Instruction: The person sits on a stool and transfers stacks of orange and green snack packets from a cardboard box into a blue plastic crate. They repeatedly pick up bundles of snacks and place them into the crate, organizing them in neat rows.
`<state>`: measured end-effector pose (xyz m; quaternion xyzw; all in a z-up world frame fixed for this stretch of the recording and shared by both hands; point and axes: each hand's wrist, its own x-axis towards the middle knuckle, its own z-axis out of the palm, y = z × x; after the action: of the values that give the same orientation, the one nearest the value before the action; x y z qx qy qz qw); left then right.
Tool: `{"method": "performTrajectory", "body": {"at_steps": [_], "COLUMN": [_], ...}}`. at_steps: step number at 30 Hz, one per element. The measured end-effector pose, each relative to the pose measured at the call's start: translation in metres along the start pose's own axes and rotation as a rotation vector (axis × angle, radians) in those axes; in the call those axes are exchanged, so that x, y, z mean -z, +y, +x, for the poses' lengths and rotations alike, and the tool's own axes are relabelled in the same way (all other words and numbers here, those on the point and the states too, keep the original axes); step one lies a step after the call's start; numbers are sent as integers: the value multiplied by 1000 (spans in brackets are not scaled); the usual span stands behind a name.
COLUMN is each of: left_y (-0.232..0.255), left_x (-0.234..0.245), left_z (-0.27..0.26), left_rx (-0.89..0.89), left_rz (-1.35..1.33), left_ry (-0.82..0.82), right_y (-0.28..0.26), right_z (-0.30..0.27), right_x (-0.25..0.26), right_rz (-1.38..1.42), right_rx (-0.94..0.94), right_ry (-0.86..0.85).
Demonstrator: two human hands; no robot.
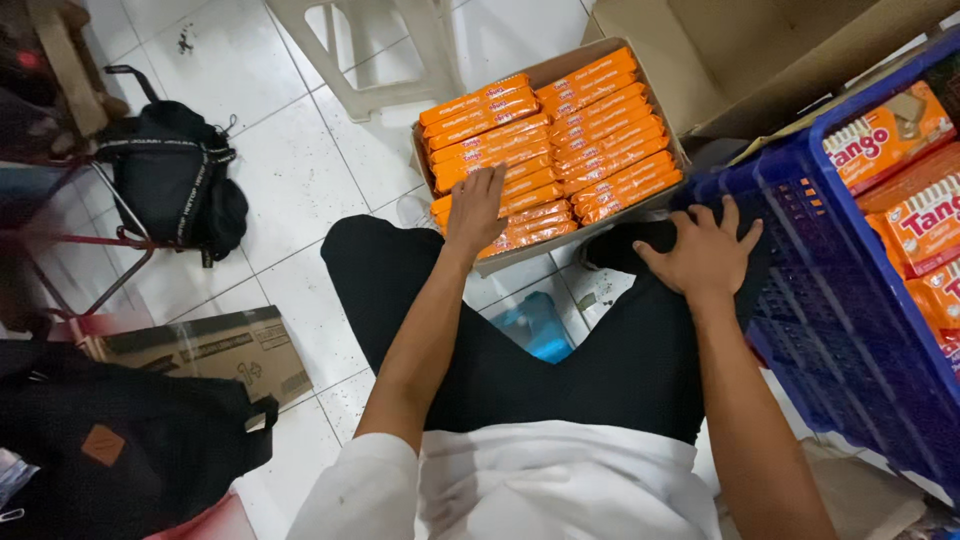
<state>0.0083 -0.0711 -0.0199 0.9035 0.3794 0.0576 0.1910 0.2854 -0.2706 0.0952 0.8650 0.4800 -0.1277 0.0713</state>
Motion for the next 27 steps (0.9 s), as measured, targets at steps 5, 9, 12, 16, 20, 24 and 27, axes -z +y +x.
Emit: {"method": "performTrajectory", "body": {"at_steps": [5, 9, 12, 16, 20, 24, 27], "left_y": [-11, -14, -13, -9, 0, 11, 9], "left_x": [-34, -46, -40, -35, -27, -13, -8], "left_z": [10, 14, 14, 15, 13, 9, 11], "left_rx": [-58, -124, -163, -189, -144, -43, 49], "left_rz": [182, 247, 207, 233, 279, 221, 202], "left_ry": [22, 102, 129, 185, 171, 38, -21], "right_y": [-5, -1, -1, 5, 5, 7, 5], "right_z": [3, 6, 5, 8, 8, 6, 7], "right_x": [-2, -8, -6, -19, -19, -17, -14], "right_rz": [-17, 17, 3, 2, 5, 17, 36], "right_rx": [-12, -7, -12, -10, -7, -1, 0], "right_ry": [36, 53, 58, 85, 84, 61, 49]}}
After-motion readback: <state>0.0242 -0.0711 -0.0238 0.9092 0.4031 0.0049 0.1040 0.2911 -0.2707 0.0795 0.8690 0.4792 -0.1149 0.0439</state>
